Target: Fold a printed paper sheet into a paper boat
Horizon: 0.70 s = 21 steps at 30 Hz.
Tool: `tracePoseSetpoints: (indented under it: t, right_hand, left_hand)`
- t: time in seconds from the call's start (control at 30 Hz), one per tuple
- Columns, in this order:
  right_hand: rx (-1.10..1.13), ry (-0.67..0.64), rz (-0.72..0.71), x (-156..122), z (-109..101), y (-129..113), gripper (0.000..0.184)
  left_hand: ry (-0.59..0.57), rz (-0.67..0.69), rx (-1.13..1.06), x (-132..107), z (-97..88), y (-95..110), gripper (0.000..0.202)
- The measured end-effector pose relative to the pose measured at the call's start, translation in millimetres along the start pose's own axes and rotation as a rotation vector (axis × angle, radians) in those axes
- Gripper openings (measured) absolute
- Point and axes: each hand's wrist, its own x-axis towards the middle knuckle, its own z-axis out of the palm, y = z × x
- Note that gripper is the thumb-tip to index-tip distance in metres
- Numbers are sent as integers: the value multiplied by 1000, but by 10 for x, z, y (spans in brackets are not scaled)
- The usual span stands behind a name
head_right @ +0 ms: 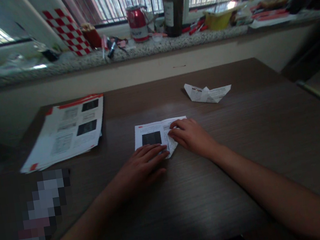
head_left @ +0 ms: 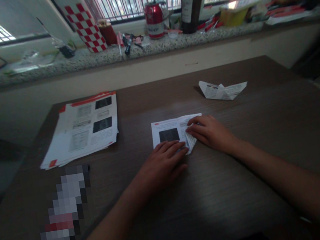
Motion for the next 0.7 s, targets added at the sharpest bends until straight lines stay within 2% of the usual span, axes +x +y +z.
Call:
tracePoseSetpoints:
  t: [0.17, 0.4, 0.7]
  right_hand:
    - [71, -44, -30, -42, -22, 52, 25]
    - [30, -164, -19, -74, -88, 7, 39]
    - [-14, -186, -14, -69, -70, -22, 42]
  left_hand:
    - [-15, 13, 1, 1, -35, 12, 43]
    - [10, 24, -7, -10, -12, -3, 40]
    - [37, 1, -69, 7, -44, 6, 35]
